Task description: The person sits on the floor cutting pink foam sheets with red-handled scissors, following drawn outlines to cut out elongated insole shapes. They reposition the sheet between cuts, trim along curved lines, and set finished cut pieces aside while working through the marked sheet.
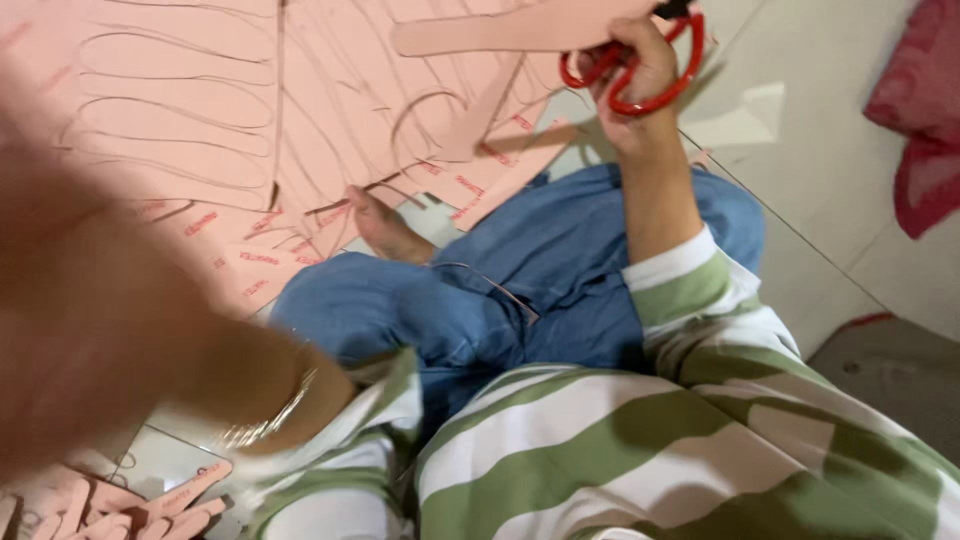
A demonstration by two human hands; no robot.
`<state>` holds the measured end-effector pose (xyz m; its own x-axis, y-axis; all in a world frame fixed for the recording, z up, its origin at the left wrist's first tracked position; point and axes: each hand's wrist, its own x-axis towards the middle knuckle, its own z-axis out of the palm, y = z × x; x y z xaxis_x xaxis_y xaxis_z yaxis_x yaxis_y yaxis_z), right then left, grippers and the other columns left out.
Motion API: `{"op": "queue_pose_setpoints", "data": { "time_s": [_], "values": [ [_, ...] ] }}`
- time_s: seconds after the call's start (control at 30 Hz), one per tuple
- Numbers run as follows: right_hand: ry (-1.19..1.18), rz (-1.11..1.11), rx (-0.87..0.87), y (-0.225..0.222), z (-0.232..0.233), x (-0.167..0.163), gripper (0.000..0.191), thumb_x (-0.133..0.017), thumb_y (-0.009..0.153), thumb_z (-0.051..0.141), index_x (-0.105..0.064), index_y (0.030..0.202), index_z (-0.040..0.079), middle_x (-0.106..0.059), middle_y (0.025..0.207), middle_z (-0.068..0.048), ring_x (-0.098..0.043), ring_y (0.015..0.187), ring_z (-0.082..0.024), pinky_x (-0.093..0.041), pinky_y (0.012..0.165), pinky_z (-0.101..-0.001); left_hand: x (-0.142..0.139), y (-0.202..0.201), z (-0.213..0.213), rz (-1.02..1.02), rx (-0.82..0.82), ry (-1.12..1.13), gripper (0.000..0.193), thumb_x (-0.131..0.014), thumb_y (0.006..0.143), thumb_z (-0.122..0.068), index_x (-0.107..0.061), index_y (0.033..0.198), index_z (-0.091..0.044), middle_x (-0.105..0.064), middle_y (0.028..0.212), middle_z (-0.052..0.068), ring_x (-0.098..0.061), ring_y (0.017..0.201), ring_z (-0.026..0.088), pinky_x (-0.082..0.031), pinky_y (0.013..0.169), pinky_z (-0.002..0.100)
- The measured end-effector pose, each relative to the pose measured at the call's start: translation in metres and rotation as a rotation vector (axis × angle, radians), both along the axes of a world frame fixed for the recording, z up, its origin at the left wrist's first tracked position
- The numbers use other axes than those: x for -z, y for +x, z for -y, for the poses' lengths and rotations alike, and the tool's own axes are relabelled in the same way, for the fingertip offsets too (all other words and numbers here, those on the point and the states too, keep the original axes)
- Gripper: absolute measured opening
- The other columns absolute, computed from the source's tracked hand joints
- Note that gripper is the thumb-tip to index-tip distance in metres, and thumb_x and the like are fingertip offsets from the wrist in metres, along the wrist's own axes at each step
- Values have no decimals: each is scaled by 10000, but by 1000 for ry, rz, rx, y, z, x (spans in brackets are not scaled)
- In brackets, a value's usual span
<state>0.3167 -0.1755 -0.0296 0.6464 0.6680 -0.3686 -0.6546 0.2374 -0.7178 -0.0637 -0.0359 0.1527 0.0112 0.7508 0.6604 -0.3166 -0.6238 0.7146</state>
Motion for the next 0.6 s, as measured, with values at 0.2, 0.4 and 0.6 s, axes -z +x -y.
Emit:
{"op": "queue_pose_setpoints", "data": {
  "time_s": [0.2,0.4,0.6],
  "values": [
    [0,-5,16,-12,4,-5,94,-670,899,110,-668,945,28,-715,879,-93,-696,801,-210,-595,744,-346,15,33,52,-143,703,301,285,-757,1026,-16,-622,1276,-41,-593,1264,81,-555,1221,205,-484,1066,373],
    [-33,-26,31,-21,-10,-13,120,-675,877,119,-663,892,0,-704,838,-122,-688,748,-222,-597,699,-347,3,36,76,-251,865,292,292,-758,1019,-43,-622,1277,-57,-573,1295,84,-530,1247,227,-462,1082,407],
    [-113,-25,12,-27,-8,-26,149,-677,870,153,-684,895,7,-710,845,-110,-689,745,-215,-565,687,-309,-13,35,94,-349,818,275,299,-759,1013,-70,-622,1279,-74,-554,1325,87,-506,1273,248,-440,1098,442]
  ]
}}
